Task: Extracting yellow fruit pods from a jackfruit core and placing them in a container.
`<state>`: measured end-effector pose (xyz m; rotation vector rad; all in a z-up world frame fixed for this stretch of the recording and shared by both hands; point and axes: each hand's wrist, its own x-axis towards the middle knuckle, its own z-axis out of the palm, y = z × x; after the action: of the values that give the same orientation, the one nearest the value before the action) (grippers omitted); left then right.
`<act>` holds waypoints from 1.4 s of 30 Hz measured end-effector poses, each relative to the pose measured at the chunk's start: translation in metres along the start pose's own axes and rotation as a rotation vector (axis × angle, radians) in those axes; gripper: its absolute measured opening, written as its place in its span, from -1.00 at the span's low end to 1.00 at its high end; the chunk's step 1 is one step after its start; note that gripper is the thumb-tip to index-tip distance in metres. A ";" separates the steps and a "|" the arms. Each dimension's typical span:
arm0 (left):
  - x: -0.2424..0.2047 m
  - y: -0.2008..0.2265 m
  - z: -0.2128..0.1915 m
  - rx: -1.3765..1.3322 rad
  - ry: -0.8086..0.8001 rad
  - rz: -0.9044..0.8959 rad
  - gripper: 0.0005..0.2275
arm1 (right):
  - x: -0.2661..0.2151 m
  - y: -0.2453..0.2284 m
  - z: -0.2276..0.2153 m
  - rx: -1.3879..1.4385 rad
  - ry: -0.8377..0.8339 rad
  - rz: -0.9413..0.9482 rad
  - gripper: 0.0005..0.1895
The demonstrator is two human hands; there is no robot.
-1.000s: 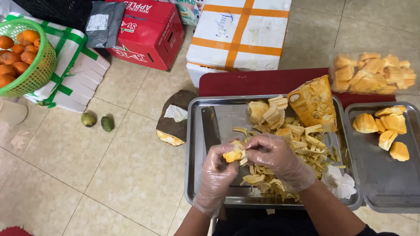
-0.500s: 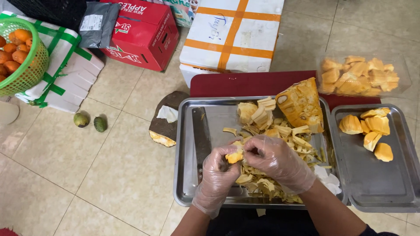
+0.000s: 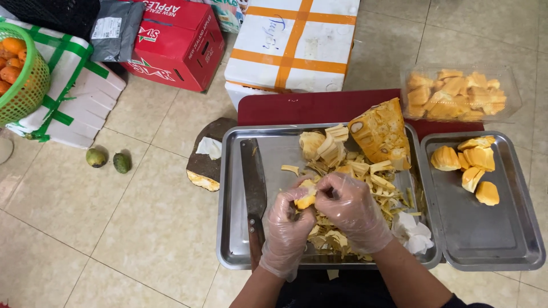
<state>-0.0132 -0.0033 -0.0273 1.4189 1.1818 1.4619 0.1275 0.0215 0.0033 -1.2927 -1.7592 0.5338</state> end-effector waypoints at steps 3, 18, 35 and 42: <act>0.006 0.012 0.002 0.055 0.002 0.163 -0.66 | -0.006 0.017 0.011 -0.109 0.015 -0.238 -0.83; 0.023 -0.027 0.005 -1.208 0.366 -0.555 -0.71 | -0.021 0.057 0.022 0.573 0.207 0.616 -0.95; 0.024 -0.005 0.026 -0.832 0.424 -0.515 -0.60 | -0.005 0.035 0.010 0.347 -0.081 0.256 -0.81; 0.018 -0.022 0.036 -0.671 0.435 -0.400 -0.58 | -0.008 0.055 0.016 0.339 -0.030 0.149 -0.94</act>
<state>0.0189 0.0233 -0.0449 0.3978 0.9991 1.6892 0.1448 0.0374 -0.0501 -1.1827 -1.5222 0.8988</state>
